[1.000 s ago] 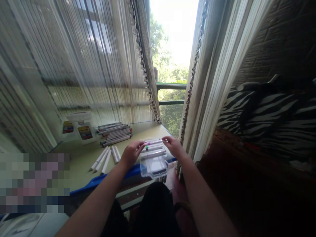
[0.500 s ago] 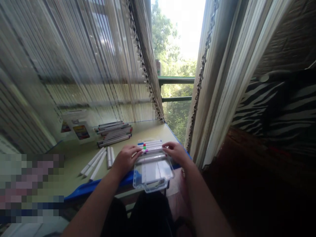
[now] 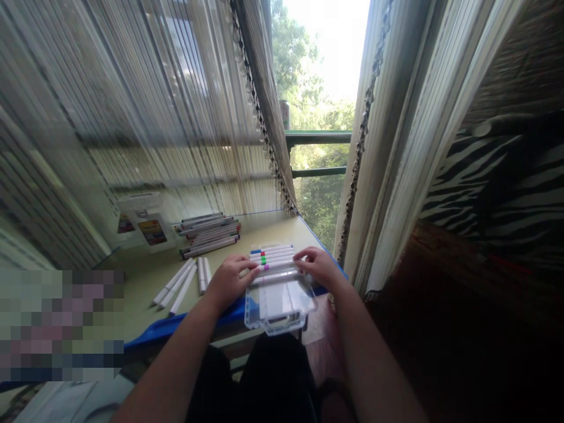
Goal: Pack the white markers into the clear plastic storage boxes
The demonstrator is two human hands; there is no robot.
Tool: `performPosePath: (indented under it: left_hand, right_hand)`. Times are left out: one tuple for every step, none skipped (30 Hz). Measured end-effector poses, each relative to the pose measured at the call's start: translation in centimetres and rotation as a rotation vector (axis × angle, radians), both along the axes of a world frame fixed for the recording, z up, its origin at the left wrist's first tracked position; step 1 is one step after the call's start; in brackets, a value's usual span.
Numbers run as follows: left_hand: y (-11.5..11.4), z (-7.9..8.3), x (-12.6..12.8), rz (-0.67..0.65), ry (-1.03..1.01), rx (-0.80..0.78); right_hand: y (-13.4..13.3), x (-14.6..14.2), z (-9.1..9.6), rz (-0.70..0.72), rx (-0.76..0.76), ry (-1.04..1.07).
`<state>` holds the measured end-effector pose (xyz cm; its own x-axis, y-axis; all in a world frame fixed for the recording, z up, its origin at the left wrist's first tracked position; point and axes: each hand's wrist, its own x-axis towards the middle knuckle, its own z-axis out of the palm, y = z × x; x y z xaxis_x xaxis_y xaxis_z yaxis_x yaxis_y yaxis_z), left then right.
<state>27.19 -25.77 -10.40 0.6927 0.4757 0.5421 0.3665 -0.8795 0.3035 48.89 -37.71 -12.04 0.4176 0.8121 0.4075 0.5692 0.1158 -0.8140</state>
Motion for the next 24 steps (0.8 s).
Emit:
performPosePath:
  left_hand:
    - [-0.01,0.02,-0.01,0.000,-0.006,-0.002]
    - [-0.02,0.05,-0.02,-0.001,-0.012,-0.008]
    - [-0.02,0.09,-0.03,-0.002,-0.020,-0.014]
    - [-0.03,0.12,-0.02,-0.001,-0.029,-0.022]
    - [-0.02,0.15,0.00,0.003,-0.036,-0.028]
    - [-0.01,0.18,0.03,0.009,-0.041,-0.034]
    - [0.02,0.20,0.07,0.017,-0.043,-0.039]
    - [0.05,0.22,0.11,0.025,-0.042,-0.044]
    - [0.09,0.21,0.15,0.030,-0.037,-0.048]
    - [0.14,0.20,0.18,0.036,-0.031,-0.051]
    - [0.18,0.17,0.20,0.042,-0.029,-0.051]
    - [0.22,0.14,0.20,0.054,-0.034,-0.049]
    - [0.25,0.10,0.19,0.067,-0.040,-0.045]
    - [0.26,0.07,0.17,0.080,-0.046,-0.043]
    - [0.26,0.05,0.15,0.088,-0.048,-0.042]
    - [0.24,0.04,0.12,0.089,-0.046,-0.042]
    - [0.22,0.04,0.11,0.085,-0.042,-0.041]
    - [0.20,0.04,0.11,0.077,-0.037,-0.039]
    - [0.18,0.05,0.12,0.070,-0.034,-0.034]
    - [0.17,0.06,0.14,0.068,-0.036,-0.028]
    - [0.18,0.06,0.16,0.069,-0.038,-0.023]
    - [0.20,0.06,0.18,0.069,-0.040,-0.020]
    - [0.23,0.06,0.20,0.067,-0.038,-0.019]
    - [0.26,0.05,0.21,0.062,-0.035,-0.021]
  right_hand:
    - [0.02,0.00,-0.02,-0.002,0.003,-0.001]
    - [0.04,0.00,-0.06,-0.005,0.005,0.004]
    - [0.07,-0.01,-0.11,-0.005,0.008,0.011]
    - [0.11,-0.02,-0.17,-0.003,0.013,0.018]
    - [0.16,-0.04,-0.23,0.001,0.019,0.025]
    - [0.21,-0.07,-0.27,0.005,0.026,0.027]
    - [0.26,-0.11,-0.28,0.007,0.032,0.022]
    - [0.30,-0.17,-0.26,0.004,0.036,0.009]
    - [0.34,-0.25,-0.22,-0.005,0.037,-0.009]
    - [0.35,-0.33,-0.15,-0.017,0.033,-0.029]
    - [0.36,-0.41,-0.08,-0.031,0.024,-0.043]
    - [0.34,-0.48,-0.01,-0.043,0.013,-0.049]
    - [0.32,-0.52,0.02,-0.054,0.000,-0.046]
    - [0.29,-0.52,0.03,-0.062,-0.013,-0.033]
    - [0.26,-0.48,-0.01,-0.067,-0.024,-0.015]
    - [0.24,-0.40,-0.07,-0.068,-0.032,0.004]
    - [0.23,-0.29,-0.16,-0.067,-0.036,0.021]
    - [0.24,-0.17,-0.26,-0.063,-0.036,0.031]
    - [0.27,-0.07,-0.34,-0.060,-0.036,0.035]
    - [0.31,0.02,-0.40,-0.059,-0.032,0.032]
    - [0.37,0.08,-0.43,-0.065,-0.027,0.023]
    - [0.42,0.10,-0.43,-0.073,-0.024,0.008]
    - [0.48,0.08,-0.39,-0.081,-0.022,-0.012]
    - [0.52,0.05,-0.33,-0.087,-0.022,-0.033]
